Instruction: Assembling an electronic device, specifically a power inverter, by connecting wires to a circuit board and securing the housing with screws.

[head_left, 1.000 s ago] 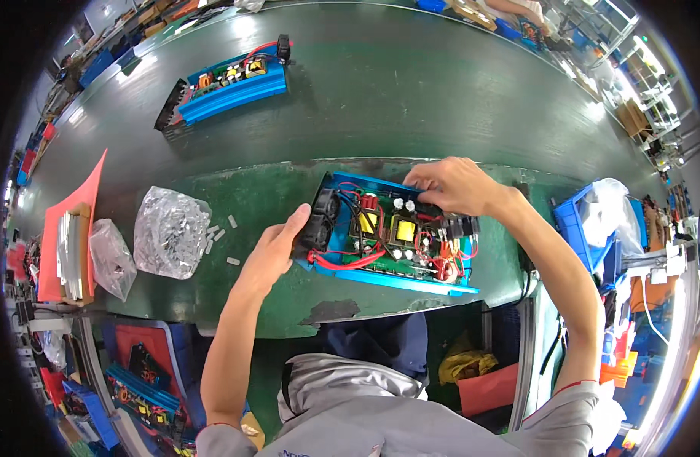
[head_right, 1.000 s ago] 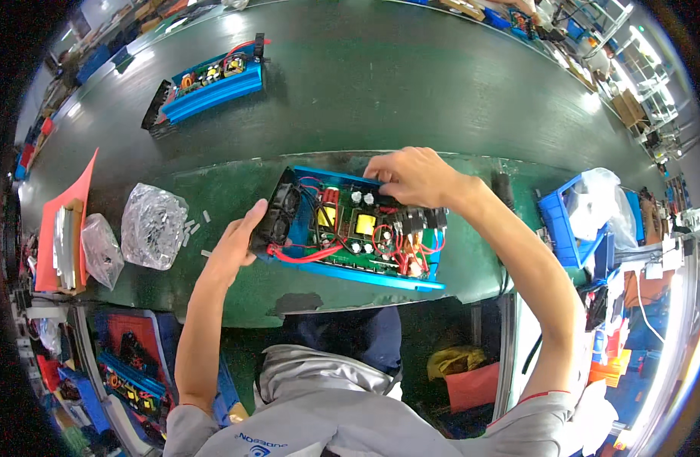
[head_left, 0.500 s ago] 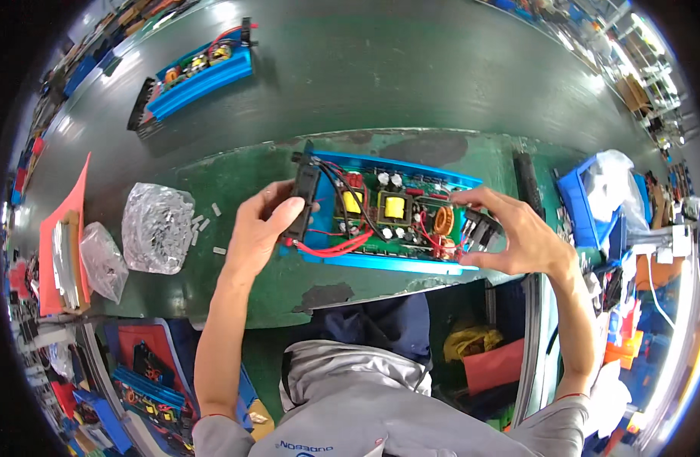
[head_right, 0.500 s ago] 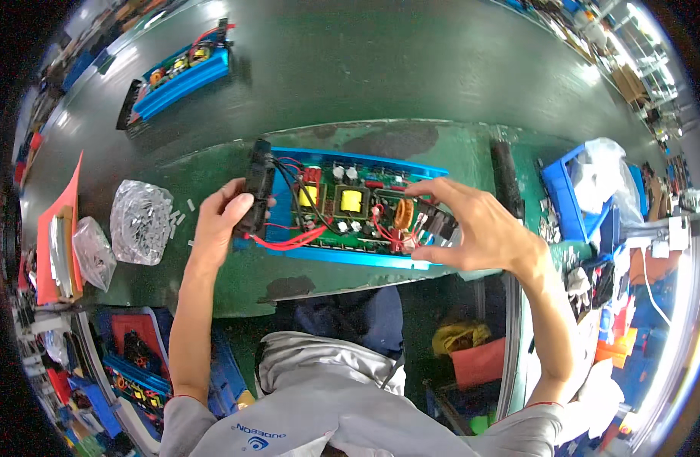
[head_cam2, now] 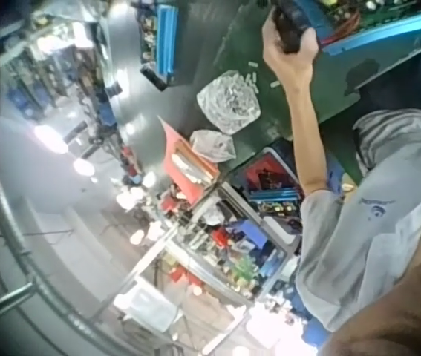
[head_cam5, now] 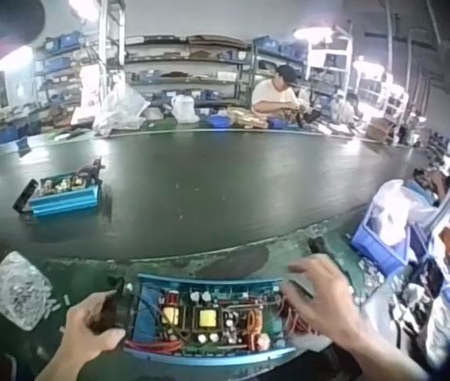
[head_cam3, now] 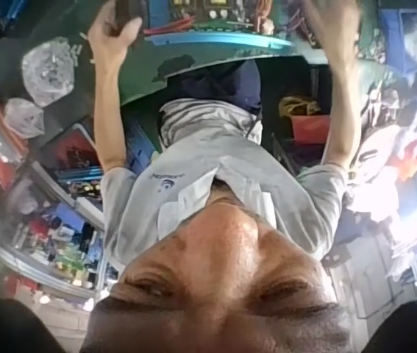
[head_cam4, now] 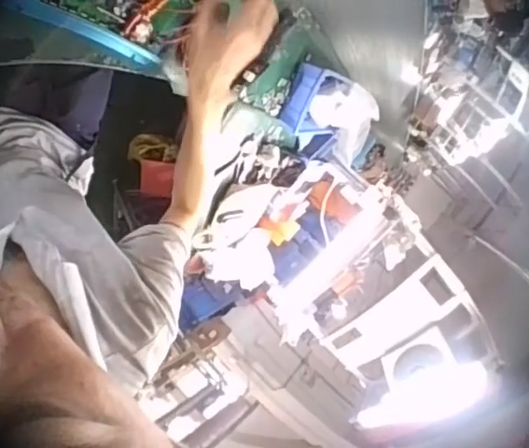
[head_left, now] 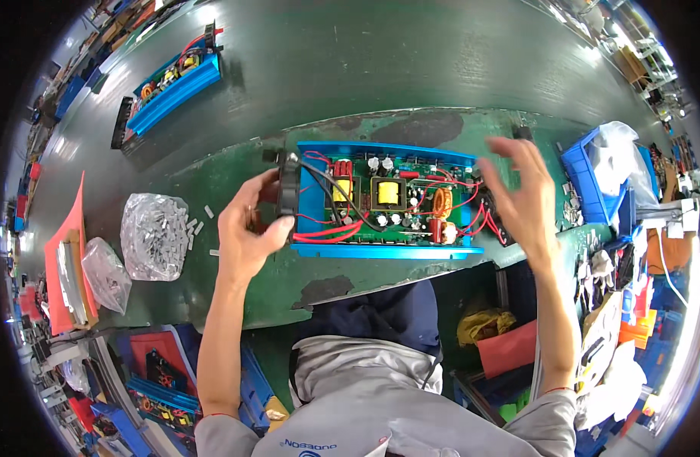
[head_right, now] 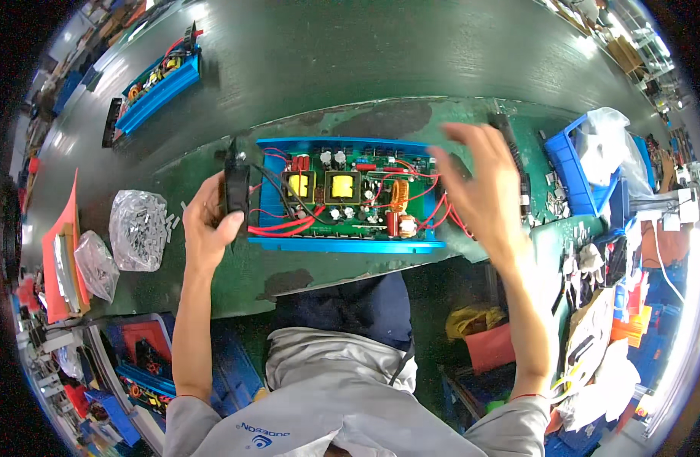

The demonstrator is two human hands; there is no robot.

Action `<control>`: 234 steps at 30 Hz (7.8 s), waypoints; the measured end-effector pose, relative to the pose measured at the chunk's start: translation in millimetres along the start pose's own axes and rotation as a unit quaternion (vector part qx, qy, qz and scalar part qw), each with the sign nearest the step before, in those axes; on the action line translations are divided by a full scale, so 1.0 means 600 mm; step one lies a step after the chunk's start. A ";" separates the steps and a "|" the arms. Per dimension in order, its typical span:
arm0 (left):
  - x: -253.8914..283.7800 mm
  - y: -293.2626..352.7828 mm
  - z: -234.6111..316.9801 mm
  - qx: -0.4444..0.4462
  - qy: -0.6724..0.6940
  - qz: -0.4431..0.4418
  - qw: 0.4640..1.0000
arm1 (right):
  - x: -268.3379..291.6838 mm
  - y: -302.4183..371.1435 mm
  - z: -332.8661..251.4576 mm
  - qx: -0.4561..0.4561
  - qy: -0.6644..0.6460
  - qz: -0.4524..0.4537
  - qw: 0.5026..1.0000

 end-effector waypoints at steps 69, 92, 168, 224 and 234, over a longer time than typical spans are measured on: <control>-0.013 0.030 0.040 0.350 -0.234 0.105 0.901 | -0.083 0.215 0.062 -0.131 -0.164 0.025 0.977; 0.006 0.060 0.001 0.307 -0.083 0.105 0.942 | -0.079 0.206 0.070 -0.088 -0.209 0.005 0.974; 0.181 0.175 -0.058 0.317 -0.064 0.304 0.896 | -0.071 0.221 0.054 -0.054 -0.164 -0.015 0.985; -0.144 0.045 0.116 0.073 -0.061 -0.101 0.990 | -0.116 0.219 -0.069 -0.267 -0.474 -0.036 0.838; -0.180 0.058 0.101 0.147 0.026 -0.073 0.986 | -0.111 0.222 -0.072 -0.281 -0.503 -0.016 0.817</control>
Point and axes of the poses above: each hand's wrist, its own y-axis away from the middle knuckle, its own x-axis out of the back of the hand, z = x × y, the point moved 3 cm from there along -y, towards the middle knuckle, and after that the axes turned 6 degrees about -y, right-handed, at the moved point
